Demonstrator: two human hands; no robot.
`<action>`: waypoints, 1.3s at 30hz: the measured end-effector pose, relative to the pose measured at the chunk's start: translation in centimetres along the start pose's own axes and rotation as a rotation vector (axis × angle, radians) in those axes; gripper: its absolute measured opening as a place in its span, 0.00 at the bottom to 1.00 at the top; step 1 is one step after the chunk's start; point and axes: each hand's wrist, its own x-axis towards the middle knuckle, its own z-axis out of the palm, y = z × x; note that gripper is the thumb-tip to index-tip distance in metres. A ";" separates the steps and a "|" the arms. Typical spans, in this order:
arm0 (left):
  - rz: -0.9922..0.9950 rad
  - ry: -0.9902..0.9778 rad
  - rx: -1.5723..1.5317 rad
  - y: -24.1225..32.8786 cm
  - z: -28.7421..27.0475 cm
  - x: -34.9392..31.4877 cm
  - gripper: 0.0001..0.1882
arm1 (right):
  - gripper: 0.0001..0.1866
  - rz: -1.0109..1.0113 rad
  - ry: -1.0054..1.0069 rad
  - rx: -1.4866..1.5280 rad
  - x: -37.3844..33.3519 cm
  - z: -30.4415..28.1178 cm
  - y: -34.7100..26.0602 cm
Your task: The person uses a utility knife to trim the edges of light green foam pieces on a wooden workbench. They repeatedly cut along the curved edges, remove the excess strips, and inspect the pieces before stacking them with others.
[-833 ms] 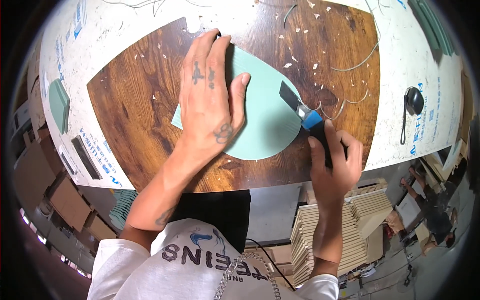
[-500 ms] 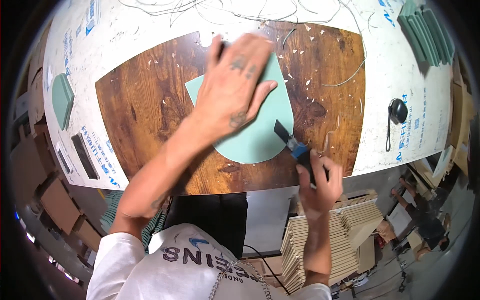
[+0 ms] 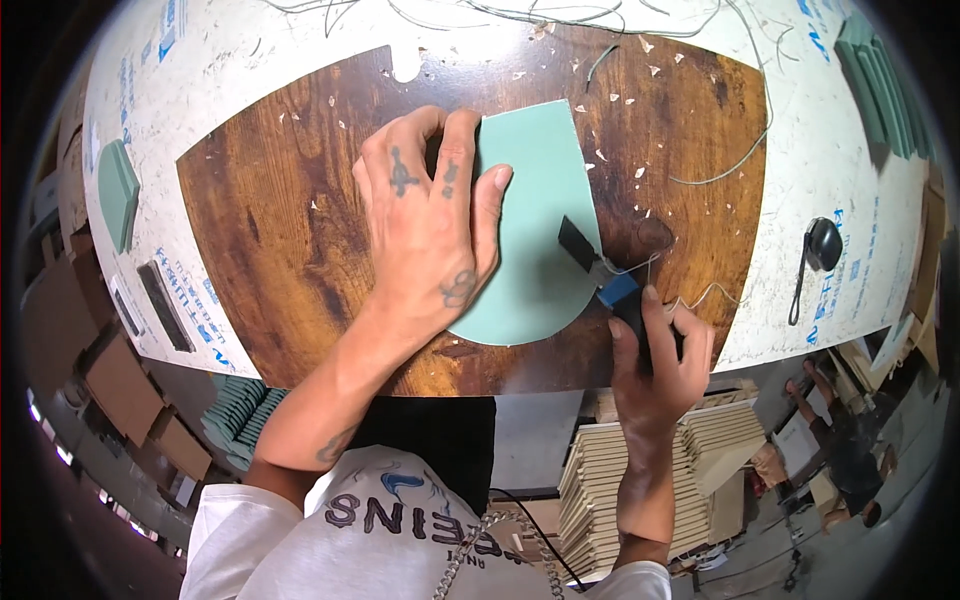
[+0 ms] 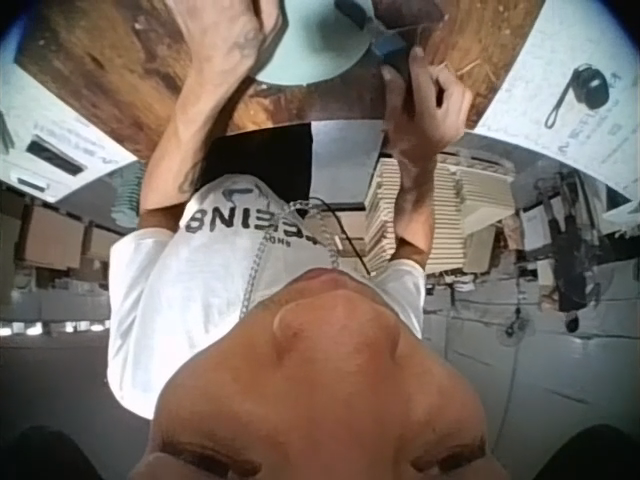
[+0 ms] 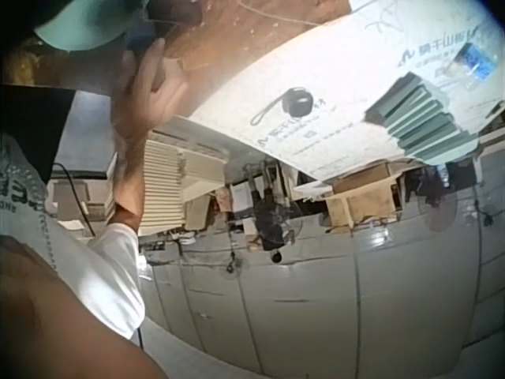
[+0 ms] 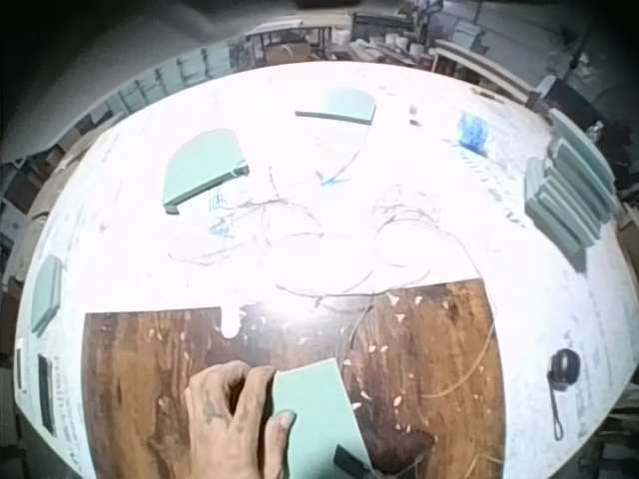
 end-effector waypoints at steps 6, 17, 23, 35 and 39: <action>-0.007 -0.027 -0.023 0.4 -0.7 0.5 0.23 | 0.23 -0.118 0.035 0.032 5.5 0.7 0.4; -0.061 0.023 -0.045 0.6 -0.5 -0.2 0.19 | 0.17 0.198 0.065 0.278 11.8 -0.6 -2.0; 0.033 -0.078 0.009 0.8 -1.8 -0.1 0.26 | 0.19 0.679 -0.160 0.695 -1.2 -2.4 -7.6; 0.045 -0.490 -0.147 2.0 -9.7 -16.8 0.40 | 0.11 1.202 0.582 1.172 -16.9 5.7 -13.1; 0.127 -0.435 -0.300 -1.2 -11.8 -15.8 0.32 | 0.11 1.014 0.708 1.134 -16.5 2.3 -13.2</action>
